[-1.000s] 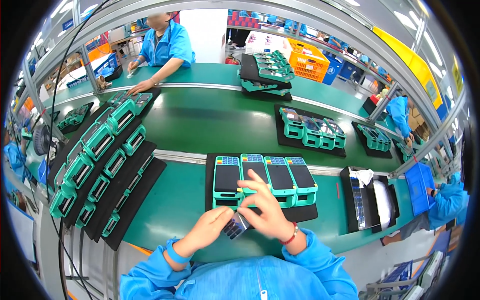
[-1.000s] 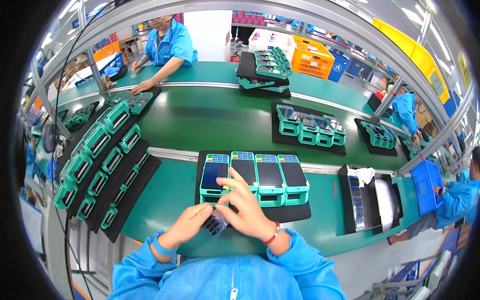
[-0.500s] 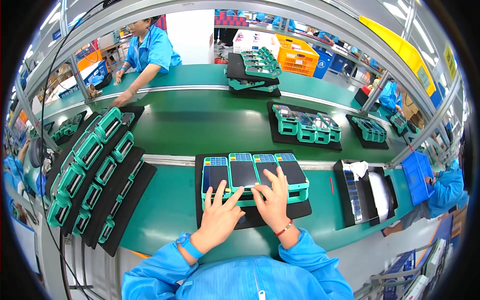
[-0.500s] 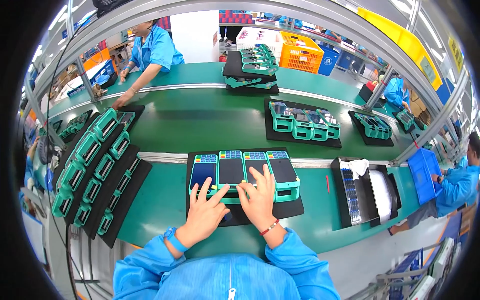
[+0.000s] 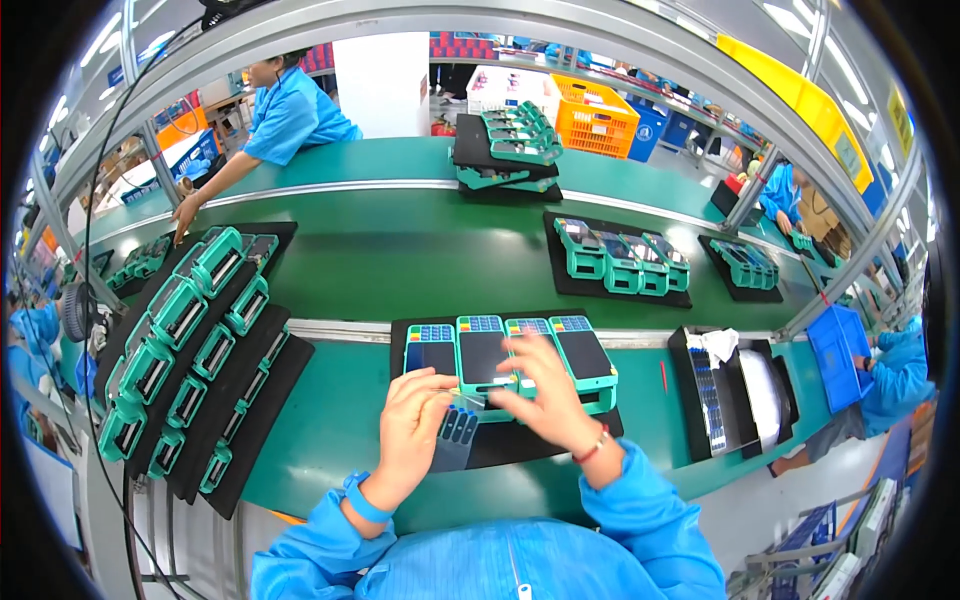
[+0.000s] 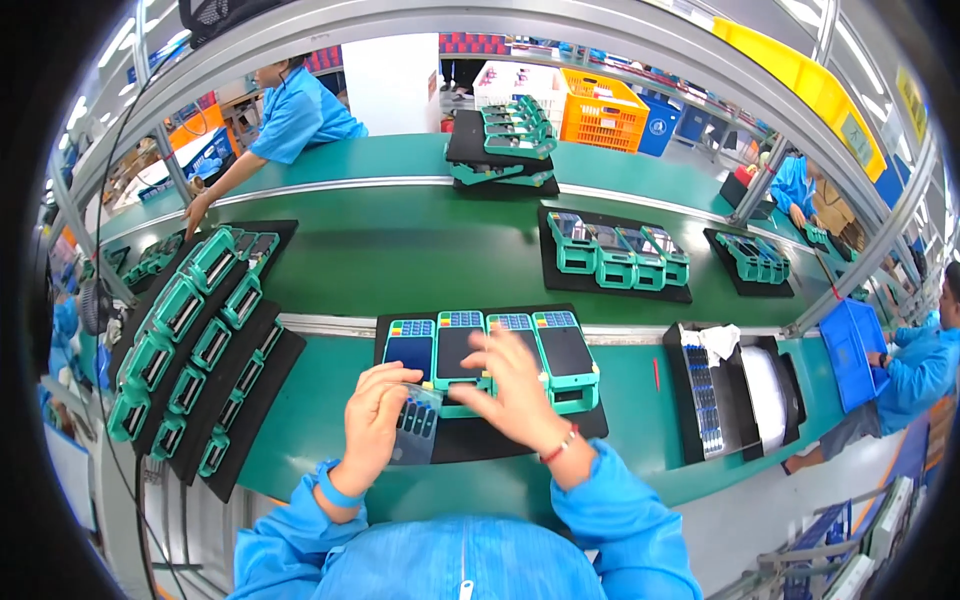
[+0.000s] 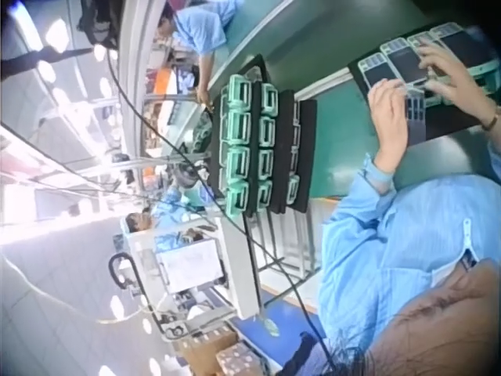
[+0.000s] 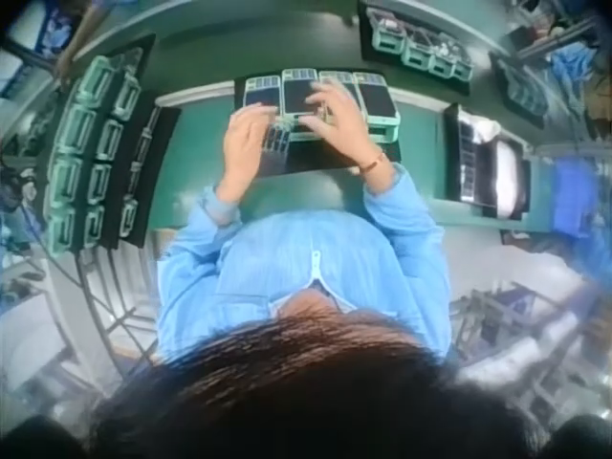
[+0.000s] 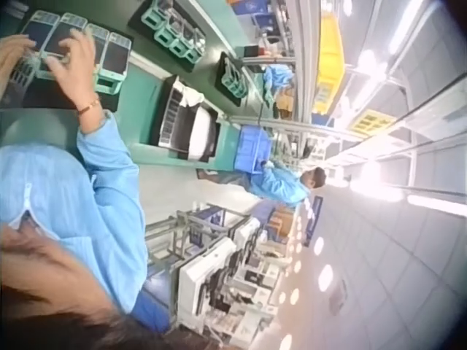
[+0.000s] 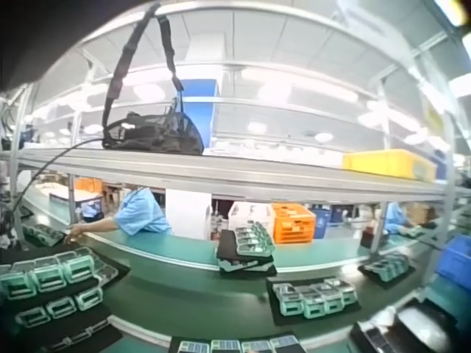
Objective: The person assembles handheld electronic devices by inserting small button components from a component tray into casings on a factory assembly line by hand.
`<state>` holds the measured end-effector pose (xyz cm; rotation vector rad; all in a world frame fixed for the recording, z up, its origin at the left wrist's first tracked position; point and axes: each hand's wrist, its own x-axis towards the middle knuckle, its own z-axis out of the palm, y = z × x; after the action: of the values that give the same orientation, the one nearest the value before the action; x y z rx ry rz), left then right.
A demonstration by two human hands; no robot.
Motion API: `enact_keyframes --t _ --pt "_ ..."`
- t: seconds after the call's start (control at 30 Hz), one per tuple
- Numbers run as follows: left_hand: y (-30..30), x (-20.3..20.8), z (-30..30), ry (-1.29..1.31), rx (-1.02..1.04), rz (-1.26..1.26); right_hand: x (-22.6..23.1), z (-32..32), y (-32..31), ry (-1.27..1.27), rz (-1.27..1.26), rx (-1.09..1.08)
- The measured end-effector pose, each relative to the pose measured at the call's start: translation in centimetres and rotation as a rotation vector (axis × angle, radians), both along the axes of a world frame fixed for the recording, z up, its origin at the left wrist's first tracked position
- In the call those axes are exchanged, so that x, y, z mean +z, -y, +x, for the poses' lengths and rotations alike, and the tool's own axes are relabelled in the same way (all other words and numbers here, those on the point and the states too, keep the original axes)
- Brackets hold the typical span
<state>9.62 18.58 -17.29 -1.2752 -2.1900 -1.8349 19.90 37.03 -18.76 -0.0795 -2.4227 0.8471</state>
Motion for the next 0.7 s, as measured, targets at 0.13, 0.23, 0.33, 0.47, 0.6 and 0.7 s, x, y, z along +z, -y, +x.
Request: enact_keyframes --t 0.13,0.23,0.33,0.47,0.6,0.7 --pt "0.1 -1.7 0.6 0.276 -0.161 0.047 0.8 1.8 4.6 0.276 -0.701 0.290" --pt "0.2 -1.0 1.6 0.422 -0.357 0.093 0.9 2.3 4.1 0.302 -0.909 0.358" --pt "0.6 -1.3 0.7 0.159 -0.406 -0.008 2.2 3.1 3.6 0.442 -0.847 0.466" --pt "0.2 -1.7 0.5 0.218 -0.438 0.026 1.1 3.0 3.6 0.628 -0.522 0.603" --pt "0.8 -3.0 1.1 0.818 -0.413 0.128 1.6 2.8 3.7 0.726 -0.580 0.651" --pt "0.2 -1.8 1.4 0.824 -0.326 0.213 -0.8 2.7 4.2 0.341 -0.869 0.380"
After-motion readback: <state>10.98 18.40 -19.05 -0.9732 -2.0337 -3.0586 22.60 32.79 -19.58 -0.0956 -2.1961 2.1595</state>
